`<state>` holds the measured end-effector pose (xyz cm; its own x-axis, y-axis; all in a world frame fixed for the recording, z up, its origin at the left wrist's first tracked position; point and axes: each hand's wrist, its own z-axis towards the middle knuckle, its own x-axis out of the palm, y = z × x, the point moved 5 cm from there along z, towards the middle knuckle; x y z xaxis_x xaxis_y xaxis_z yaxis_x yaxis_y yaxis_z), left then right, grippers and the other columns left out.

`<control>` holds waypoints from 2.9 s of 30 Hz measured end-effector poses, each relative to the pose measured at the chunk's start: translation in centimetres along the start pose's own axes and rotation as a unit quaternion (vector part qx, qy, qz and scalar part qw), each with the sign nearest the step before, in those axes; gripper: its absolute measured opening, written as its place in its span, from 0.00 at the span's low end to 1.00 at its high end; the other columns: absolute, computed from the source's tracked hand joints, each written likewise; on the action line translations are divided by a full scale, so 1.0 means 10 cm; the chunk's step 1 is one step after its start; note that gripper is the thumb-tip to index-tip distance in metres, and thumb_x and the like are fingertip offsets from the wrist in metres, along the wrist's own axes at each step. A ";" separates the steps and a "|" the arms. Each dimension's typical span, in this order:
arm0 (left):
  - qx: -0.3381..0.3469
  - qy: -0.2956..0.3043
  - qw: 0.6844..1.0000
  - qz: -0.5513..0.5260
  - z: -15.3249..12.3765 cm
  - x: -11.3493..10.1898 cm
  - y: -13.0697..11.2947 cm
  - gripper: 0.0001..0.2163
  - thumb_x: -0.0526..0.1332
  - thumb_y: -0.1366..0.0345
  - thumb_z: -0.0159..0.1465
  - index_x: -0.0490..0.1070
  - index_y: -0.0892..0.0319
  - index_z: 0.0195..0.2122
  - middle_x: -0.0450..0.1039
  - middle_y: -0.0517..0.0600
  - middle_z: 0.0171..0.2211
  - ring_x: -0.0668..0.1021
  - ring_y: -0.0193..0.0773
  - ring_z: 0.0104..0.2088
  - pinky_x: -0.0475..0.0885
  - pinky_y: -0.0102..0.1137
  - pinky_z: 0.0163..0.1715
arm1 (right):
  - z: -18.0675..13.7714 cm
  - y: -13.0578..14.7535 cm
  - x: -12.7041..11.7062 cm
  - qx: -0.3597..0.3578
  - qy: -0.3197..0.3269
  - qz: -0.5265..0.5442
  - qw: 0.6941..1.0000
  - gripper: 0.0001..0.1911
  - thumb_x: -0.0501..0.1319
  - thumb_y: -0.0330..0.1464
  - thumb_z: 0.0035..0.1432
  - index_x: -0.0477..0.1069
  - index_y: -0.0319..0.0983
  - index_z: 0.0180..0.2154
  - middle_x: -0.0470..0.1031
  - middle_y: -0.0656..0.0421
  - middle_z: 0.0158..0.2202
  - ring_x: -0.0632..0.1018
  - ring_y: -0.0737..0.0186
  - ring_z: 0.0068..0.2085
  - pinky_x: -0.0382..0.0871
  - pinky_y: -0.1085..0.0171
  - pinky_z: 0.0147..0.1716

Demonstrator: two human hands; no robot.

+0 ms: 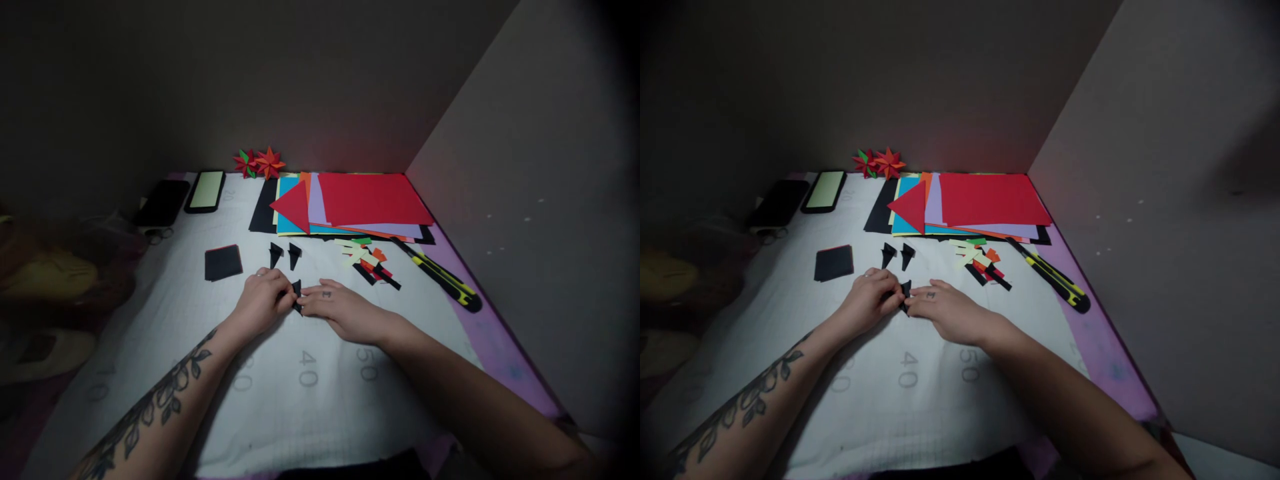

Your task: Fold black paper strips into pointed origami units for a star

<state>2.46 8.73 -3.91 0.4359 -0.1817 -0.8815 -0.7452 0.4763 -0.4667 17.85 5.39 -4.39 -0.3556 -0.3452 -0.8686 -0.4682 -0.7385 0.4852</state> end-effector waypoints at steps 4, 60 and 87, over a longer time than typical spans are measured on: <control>-0.003 0.006 1.000 0.002 0.00 0.00 0.00 0.08 0.57 0.65 0.61 0.75 0.58 0.29 0.74 0.50 0.31 0.71 0.41 0.35 0.63 0.36 0.38 | 0.01 0.01 -0.01 0.005 0.008 0.007 1.000 0.24 0.51 0.20 0.60 0.68 0.45 0.53 0.72 0.59 0.55 0.67 0.61 0.59 0.53 0.49 0.60; -0.035 0.020 0.999 0.035 -0.01 0.04 -0.06 0.07 0.56 0.66 0.60 0.73 0.58 0.30 0.72 0.50 0.33 0.71 0.43 0.36 0.64 0.37 0.37 | -0.03 0.02 0.00 -0.066 -0.076 0.010 0.995 0.17 0.55 0.22 0.58 0.76 0.42 0.43 0.76 0.56 0.51 0.72 0.59 0.54 0.62 0.53 0.55; -0.030 0.006 1.000 0.002 -0.03 0.04 -0.03 0.06 0.56 0.66 0.60 0.72 0.57 0.30 0.71 0.50 0.34 0.72 0.42 0.36 0.65 0.37 0.39 | -0.01 0.11 -0.04 -0.077 -0.038 -0.036 0.996 0.20 0.55 0.21 0.54 0.73 0.39 0.47 0.73 0.53 0.51 0.69 0.57 0.54 0.59 0.52 0.57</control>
<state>2.74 8.22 -4.14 0.4267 -0.1900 -0.8842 -0.7760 0.4251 -0.4659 17.49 4.63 -3.53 -0.3878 -0.2473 -0.8879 -0.3676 -0.8419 0.3951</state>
